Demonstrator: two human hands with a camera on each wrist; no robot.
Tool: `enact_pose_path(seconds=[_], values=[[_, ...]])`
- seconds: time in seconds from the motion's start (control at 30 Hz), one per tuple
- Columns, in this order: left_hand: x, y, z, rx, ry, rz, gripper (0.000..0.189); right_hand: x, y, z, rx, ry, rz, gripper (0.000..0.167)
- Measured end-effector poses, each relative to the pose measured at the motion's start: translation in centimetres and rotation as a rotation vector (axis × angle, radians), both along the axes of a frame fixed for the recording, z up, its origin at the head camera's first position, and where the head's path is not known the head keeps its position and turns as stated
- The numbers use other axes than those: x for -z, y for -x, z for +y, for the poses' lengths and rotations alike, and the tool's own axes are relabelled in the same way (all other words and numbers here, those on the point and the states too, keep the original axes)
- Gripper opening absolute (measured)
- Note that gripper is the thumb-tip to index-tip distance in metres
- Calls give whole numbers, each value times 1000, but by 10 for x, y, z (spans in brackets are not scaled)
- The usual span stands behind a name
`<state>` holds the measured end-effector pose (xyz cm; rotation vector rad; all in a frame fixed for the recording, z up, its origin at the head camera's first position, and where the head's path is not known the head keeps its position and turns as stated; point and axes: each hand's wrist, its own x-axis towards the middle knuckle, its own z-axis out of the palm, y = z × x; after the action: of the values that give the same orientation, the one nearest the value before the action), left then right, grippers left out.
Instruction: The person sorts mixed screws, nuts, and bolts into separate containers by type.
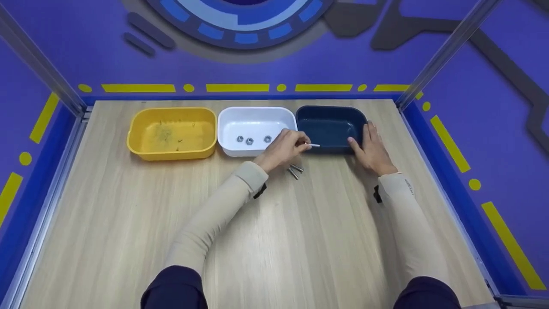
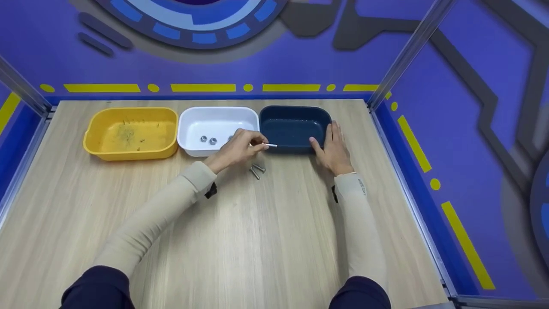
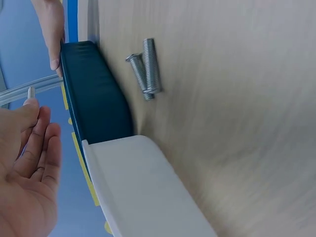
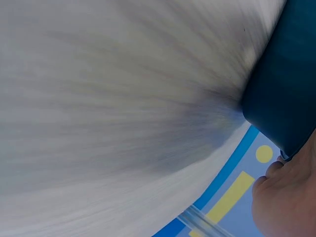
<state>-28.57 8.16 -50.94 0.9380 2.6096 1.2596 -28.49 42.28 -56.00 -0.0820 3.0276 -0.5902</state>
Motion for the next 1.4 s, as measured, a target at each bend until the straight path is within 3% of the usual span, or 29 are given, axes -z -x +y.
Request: enact_pose_path(seconds=[0.33, 0.67, 0.9, 1.1, 1.4], values=[[-5, 12, 18, -84, -23, -22, 19, 1, -3, 0, -13, -12, 39, 98], [-10, 27, 39, -157, -19, -33, 19, -3, -4, 1, 0, -20, 16, 102], [-3, 36, 49, -214, 1, -8, 16, -4, -2, 2, -1, -23, 17, 102], [4, 37, 51, -283, 34, -26, 15, -3, -2, 0, -4, -21, 9, 101], [5, 37, 54, -290, 33, 2, 20, -3, -2, -2, 10, -27, 4, 102]])
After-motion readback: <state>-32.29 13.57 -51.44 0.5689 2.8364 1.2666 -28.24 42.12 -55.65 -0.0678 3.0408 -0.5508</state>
